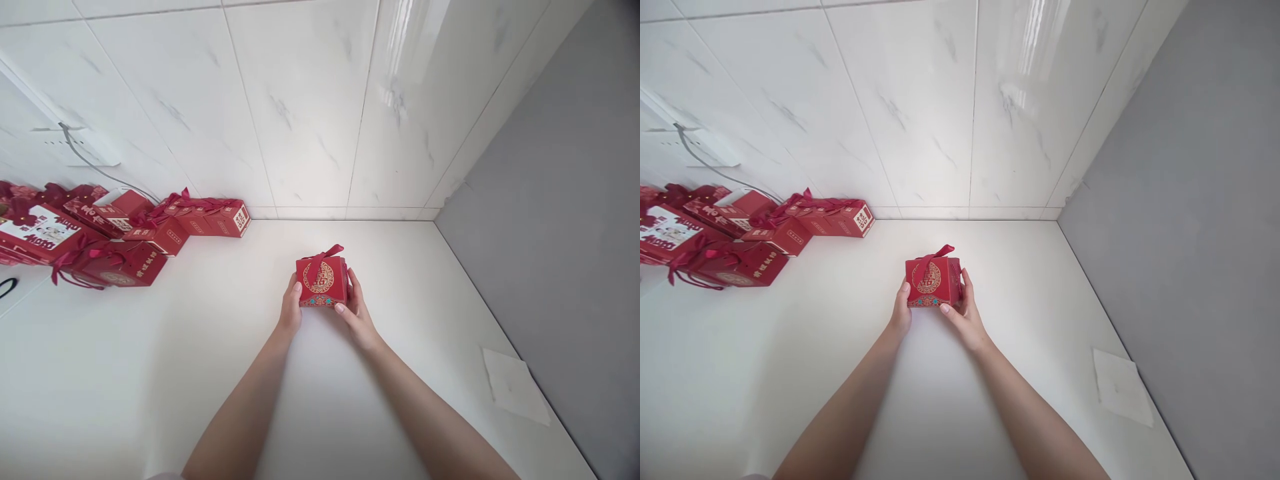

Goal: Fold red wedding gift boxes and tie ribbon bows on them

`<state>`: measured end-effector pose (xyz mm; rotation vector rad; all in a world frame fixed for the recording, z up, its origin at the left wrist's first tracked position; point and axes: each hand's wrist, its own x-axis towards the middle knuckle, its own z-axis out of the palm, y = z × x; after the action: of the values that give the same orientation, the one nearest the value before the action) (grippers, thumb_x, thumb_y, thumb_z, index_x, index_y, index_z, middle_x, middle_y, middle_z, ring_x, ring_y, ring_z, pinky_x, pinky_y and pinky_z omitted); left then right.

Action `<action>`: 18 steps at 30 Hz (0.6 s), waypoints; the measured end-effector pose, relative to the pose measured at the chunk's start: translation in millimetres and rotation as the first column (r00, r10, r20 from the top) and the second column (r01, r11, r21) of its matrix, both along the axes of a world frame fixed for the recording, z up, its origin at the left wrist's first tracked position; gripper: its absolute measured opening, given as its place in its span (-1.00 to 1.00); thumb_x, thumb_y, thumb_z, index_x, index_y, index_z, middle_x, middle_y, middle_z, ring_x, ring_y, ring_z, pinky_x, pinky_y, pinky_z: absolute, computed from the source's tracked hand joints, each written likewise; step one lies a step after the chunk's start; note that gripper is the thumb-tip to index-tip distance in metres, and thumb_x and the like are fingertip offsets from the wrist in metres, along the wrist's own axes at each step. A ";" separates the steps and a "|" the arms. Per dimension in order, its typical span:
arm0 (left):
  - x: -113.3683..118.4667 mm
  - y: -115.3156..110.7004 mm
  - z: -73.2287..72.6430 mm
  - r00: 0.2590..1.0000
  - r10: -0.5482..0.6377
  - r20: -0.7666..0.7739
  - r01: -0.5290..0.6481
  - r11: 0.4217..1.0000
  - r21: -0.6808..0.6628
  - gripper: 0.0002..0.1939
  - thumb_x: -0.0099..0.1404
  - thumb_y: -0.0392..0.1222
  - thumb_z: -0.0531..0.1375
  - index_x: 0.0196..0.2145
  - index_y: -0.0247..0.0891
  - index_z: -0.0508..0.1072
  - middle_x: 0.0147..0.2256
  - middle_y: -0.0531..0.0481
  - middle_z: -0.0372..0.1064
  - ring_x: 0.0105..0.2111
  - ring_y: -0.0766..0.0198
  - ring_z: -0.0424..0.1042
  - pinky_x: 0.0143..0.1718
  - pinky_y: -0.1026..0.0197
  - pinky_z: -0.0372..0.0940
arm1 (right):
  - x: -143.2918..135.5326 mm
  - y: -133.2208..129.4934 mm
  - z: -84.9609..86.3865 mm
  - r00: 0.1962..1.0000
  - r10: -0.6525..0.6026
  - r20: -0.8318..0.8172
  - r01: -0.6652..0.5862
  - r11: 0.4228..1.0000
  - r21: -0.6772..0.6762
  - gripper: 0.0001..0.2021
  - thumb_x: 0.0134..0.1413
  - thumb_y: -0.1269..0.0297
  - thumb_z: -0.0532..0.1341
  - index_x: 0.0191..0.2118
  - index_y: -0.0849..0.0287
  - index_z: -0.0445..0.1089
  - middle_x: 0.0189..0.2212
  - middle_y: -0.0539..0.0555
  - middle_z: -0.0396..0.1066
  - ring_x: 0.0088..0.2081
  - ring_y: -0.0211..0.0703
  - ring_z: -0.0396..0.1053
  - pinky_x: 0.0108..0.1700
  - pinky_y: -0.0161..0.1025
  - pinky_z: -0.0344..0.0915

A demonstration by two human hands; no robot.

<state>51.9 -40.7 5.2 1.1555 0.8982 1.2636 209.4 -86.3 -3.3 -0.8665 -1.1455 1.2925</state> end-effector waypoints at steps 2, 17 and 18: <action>0.3 0.8 -0.2 1.000 -0.003 -0.012 0.003 1.000 -0.001 -0.50 0.37 0.16 -0.01 0.11 -0.16 0.34 0.12 -0.10 0.35 0.11 0.00 0.35 0.09 0.00 0.27 | -0.4 -0.4 0.9 0.999 -0.013 -0.029 0.013 1.000 0.008 -0.12 0.13 -0.04 0.26 0.40 -0.21 -0.30 0.39 0.06 -0.13 0.35 0.05 0.00 0.30 0.14 0.10; -0.5 1.0 0.1 0.995 0.037 -0.096 -0.032 0.998 0.052 -0.48 0.40 0.17 -0.02 0.14 -0.17 0.32 0.17 -0.10 0.30 0.19 0.01 0.25 0.19 0.00 0.16 | -0.4 3.2 -0.6 0.999 -0.036 -0.037 0.036 0.999 -0.003 -0.22 0.19 -0.03 0.22 0.40 -0.14 -0.18 0.41 0.03 -0.15 0.38 0.04 -0.08 0.35 0.13 0.01; -0.4 1.1 -0.3 0.995 0.040 -0.096 -0.035 0.998 0.052 -0.48 0.40 0.17 -0.02 0.14 -0.17 0.32 0.17 -0.11 0.30 0.20 0.01 0.24 0.20 0.00 0.16 | -0.7 3.3 -0.4 0.998 -0.036 -0.048 0.036 0.999 -0.005 -0.22 0.19 -0.02 0.22 0.40 -0.14 -0.17 0.40 0.03 -0.13 0.37 0.04 -0.07 0.35 0.13 0.01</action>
<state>51.5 -39.6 4.9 1.2538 0.9685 1.2750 208.7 -83.0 -3.7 -0.8512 -1.0853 1.2800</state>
